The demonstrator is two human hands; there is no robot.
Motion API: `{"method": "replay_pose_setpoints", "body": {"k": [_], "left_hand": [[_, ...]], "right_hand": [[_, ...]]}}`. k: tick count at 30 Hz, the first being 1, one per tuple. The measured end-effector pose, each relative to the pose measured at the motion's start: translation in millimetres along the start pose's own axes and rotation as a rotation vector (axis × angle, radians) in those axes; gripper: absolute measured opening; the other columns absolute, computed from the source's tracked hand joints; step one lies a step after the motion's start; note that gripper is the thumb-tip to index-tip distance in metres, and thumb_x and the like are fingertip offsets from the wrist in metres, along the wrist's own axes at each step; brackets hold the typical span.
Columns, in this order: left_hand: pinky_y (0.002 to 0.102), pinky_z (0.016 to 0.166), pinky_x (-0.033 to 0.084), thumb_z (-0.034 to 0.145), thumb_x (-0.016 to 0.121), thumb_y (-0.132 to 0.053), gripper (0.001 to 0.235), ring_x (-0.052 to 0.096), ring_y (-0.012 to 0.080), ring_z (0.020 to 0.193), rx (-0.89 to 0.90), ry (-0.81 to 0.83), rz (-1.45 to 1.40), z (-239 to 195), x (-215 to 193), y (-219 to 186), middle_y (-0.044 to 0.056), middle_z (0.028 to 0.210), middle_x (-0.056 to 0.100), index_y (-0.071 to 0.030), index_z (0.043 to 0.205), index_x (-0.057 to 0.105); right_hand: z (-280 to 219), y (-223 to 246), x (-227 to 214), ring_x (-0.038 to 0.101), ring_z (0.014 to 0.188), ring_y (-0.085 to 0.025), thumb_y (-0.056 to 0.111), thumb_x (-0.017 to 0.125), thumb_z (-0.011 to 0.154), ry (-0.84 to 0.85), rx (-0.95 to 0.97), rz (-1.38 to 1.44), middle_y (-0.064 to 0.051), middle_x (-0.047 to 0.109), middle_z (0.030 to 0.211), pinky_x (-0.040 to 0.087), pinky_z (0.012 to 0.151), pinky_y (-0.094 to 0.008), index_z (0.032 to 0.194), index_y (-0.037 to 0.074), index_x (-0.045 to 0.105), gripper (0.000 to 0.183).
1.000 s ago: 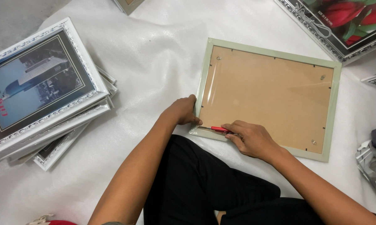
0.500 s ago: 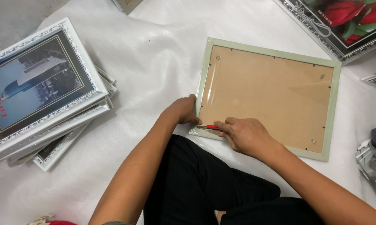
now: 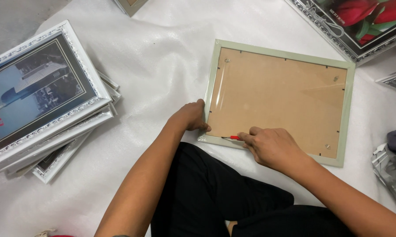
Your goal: Cleaning a picture frame with a cloth and using a utility knife to pry up tabs on the back of another frame
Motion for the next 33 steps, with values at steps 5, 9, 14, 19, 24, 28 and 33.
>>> {"method": "replay_pose_setpoints", "body": {"k": [5,9,14,19,24,28,33], "left_hand": [[0.054,0.107,0.050,0.075,0.091,-0.039,0.081,0.060,0.0465,0.128,0.001,0.008,0.012,0.2,0.2,-3.6,0.028,0.130,0.064,0.001,0.133,0.050],[0.053,0.101,0.053,0.068,0.095,-0.041,0.084,0.065,0.0457,0.120,-0.055,-0.050,0.022,16.9,16.1,2.8,0.027,0.123,0.067,-0.001,0.128,0.052],[0.056,0.112,0.031,0.097,0.057,-0.022,0.070,0.044,0.0518,0.136,-0.231,-0.330,0.390,-47.9,-0.4,-82.7,0.034,0.150,0.043,0.005,0.157,0.030],[0.054,0.123,-0.017,0.088,0.063,-0.069,0.119,-0.013,0.0431,0.157,-0.158,0.151,0.461,-70.7,92.1,-106.9,0.023,0.172,-0.006,0.004,0.163,0.007],[0.054,0.126,-0.003,0.084,0.067,-0.073,0.124,-0.002,0.0444,0.157,-0.184,0.143,0.419,-68.3,105.0,-101.8,0.026,0.171,-0.001,-0.001,0.164,0.006],[0.057,0.124,-0.002,0.085,0.067,-0.069,0.124,-0.004,0.0475,0.156,-0.187,0.170,0.449,-68.0,106.8,-102.4,0.029,0.170,-0.003,-0.002,0.165,0.000],[0.059,0.123,-0.005,0.090,0.066,-0.061,0.118,-0.009,0.0489,0.156,-0.205,0.181,0.430,-64.0,110.4,-100.8,0.030,0.169,-0.009,-0.002,0.164,-0.005]], "right_hand": [[-14.7,-20.7,6.4,0.074,0.085,-0.035,0.041,0.050,0.097,0.046,0.060,0.013,-0.001,0.069,0.098,0.060,0.069,-0.048,0.124,0.034,0.066,0.032],[-20.3,-27.4,12.4,0.075,0.088,-0.032,0.042,0.049,0.098,0.067,0.083,0.028,0.000,0.070,0.101,0.060,0.071,-0.046,0.124,0.036,0.067,0.032],[-22.2,-33.2,8.6,0.075,0.093,-0.030,0.044,0.049,0.098,0.079,0.120,0.083,0.002,0.072,0.105,0.060,0.075,-0.044,0.121,0.034,0.069,0.032],[-27.3,-37.3,14.1,0.074,0.095,-0.027,0.044,0.048,0.100,0.064,0.124,0.113,0.003,0.073,0.105,0.059,0.077,-0.043,0.124,0.037,0.069,0.032],[-33.0,-39.3,17.5,0.074,0.097,-0.028,0.044,0.048,0.099,0.050,0.117,0.131,0.002,0.073,0.108,0.059,0.079,-0.043,0.126,0.037,0.068,0.034],[-39.0,-45.2,19.1,0.073,0.099,-0.029,0.043,0.050,0.098,0.076,0.126,0.139,0.001,0.074,0.110,0.059,0.082,-0.044,0.127,0.037,0.068,0.035],[-49.3,-65.0,24.3,0.074,0.101,-0.028,0.044,0.051,0.098,0.084,0.147,0.092,0.002,0.074,0.110,0.059,0.083,-0.044,0.126,0.039,0.069,0.034]]}}
Point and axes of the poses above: each hand's wrist, its own z-axis towards the middle knuckle, its own x-axis out of the palm, y = z × x, the point moved 8 cm from there along z, towards the middle knuckle
